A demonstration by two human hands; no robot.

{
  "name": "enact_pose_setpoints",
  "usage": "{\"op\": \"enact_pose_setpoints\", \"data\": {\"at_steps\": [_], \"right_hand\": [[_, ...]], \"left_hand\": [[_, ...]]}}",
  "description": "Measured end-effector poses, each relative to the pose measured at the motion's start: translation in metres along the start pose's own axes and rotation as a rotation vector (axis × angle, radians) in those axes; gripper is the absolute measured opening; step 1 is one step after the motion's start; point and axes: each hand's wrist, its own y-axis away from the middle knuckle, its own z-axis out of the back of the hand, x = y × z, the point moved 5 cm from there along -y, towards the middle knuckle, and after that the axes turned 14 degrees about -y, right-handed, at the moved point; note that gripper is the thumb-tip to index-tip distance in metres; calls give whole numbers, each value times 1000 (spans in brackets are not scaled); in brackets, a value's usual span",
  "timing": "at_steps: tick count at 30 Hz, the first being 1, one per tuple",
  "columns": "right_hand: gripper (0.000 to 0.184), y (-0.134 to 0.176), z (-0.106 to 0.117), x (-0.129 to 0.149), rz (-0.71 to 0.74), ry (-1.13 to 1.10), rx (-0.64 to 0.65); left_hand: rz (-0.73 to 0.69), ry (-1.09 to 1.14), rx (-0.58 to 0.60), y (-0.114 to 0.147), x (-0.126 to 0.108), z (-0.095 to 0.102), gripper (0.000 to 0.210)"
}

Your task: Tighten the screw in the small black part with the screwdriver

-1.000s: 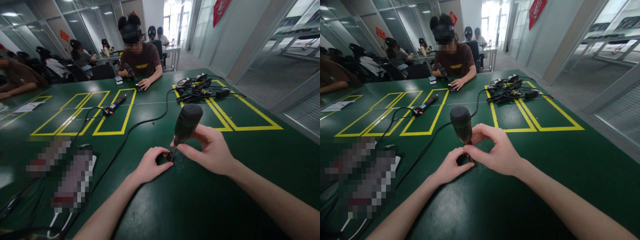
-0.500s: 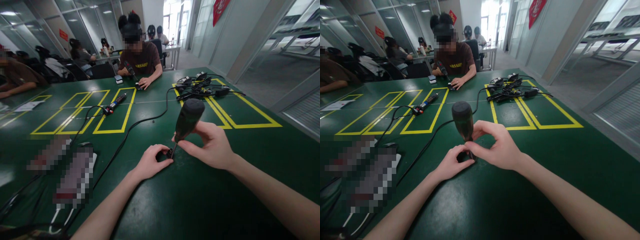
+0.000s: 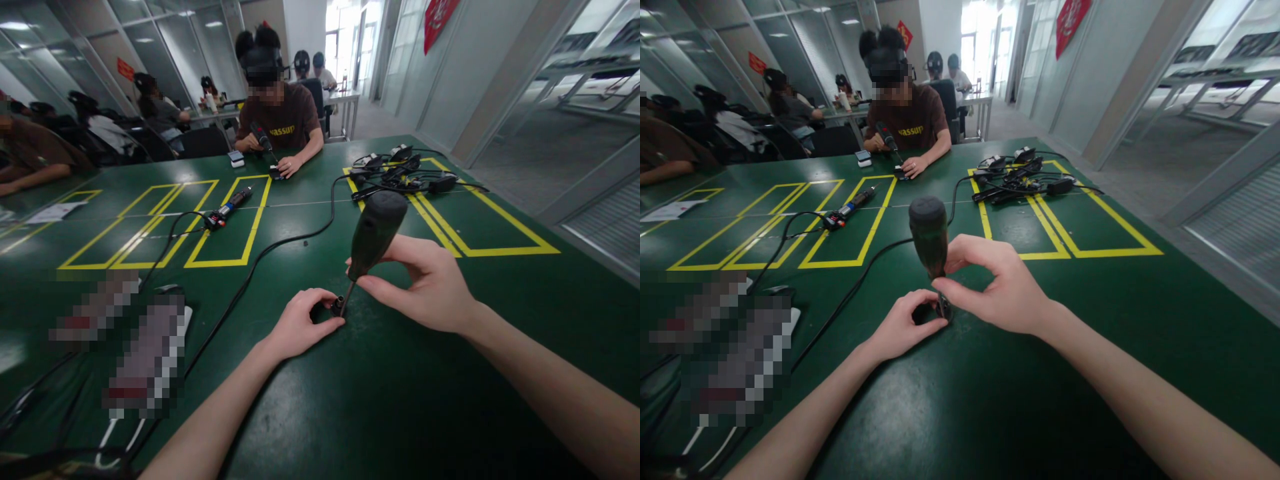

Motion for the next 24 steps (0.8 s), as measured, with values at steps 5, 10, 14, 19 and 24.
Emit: {"op": "enact_pose_setpoints", "data": {"at_steps": [5,10,14,19,24], "right_hand": [[7,-1,1,1,-6,18,15],[7,-1,1,3,23,50,26],[8,-2,0,4,57,54,47],[7,-3,0,6,55,64,73],[8,-3,-1,7,55,46,97]], "left_hand": [[1,4,4,0,-1,0,28],[-8,-3,-2,0,0,0,28],[-10,-14,-11,0,1,0,28],[-9,-15,-7,0,1,0,28],[-11,-9,-15,1,1,0,28]]}}
